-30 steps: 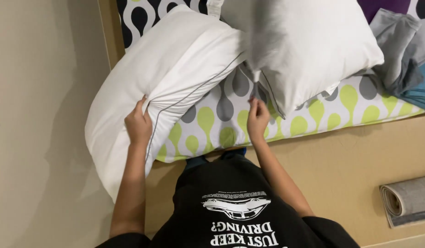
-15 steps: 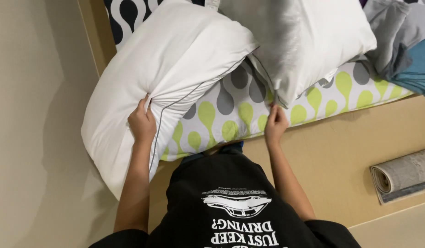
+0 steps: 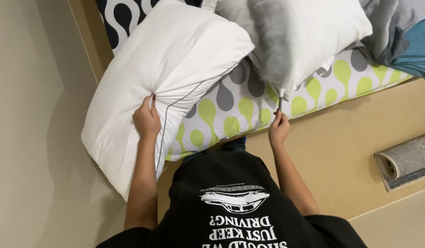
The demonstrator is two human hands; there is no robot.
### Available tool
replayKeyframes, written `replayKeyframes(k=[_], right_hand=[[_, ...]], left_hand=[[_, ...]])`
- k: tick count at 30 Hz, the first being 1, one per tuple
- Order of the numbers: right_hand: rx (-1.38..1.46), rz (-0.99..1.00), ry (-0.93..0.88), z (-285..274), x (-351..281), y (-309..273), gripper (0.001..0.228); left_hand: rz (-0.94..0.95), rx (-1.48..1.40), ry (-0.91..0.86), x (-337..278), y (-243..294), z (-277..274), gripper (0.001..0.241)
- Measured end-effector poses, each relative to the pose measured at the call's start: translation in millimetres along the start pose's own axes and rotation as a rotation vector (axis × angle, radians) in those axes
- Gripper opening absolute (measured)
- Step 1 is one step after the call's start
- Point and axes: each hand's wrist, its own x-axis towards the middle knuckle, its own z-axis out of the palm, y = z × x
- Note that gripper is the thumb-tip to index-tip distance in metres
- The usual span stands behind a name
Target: Dusting and arranging pillows on a bed.
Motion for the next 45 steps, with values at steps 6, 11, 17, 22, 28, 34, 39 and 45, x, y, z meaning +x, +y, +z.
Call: replayKeyframes(k=[6,11,17,22,28,34,39,45], right_hand=[[0.08,0.037,-0.177,14.9,-44.7,-91.2,0.018],[0.018,-0.095,-0.496,-0.3,-28.5,-95.6,0.016],[-0.165,0.06,-0.181,-29.8,-29.2,-0.2,0.022],[-0.132,0.2,-0.055,-51.0,-37.2,-6.5,0.026],[0.082,0.296,-0.078,-46.3,-23.7,-48.6,0.03],[0.23,0.246,-0.107,-32.4,17.5,-90.7,0.032],[0.4,0.183,-0.185,-20.8,53.1,-98.3,0.031],[0.437,-0.09,-0.101,-19.1,138.3,-179.6,0.02]], left_hand=[[-0.237,0.025,-0.118,19.6,27.6,-27.7,0.037],[-0.164,0.016,-0.064,12.6,-3.7,-22.2,0.042],[-0.224,-0.036,-0.104,10.6,-7.4,-37.0,0.047],[-0.181,-0.065,-0.033,-2.8,-4.7,-14.1,0.042],[0.358,0.399,-0.211,-82.9,54.7,58.0,0.042],[0.488,0.464,-0.513,-103.2,94.6,52.0,0.057],[0.389,0.126,-0.389,-101.3,87.6,12.7,0.048],[0.791,0.31,-0.417,-159.6,44.6,29.7,0.048]])
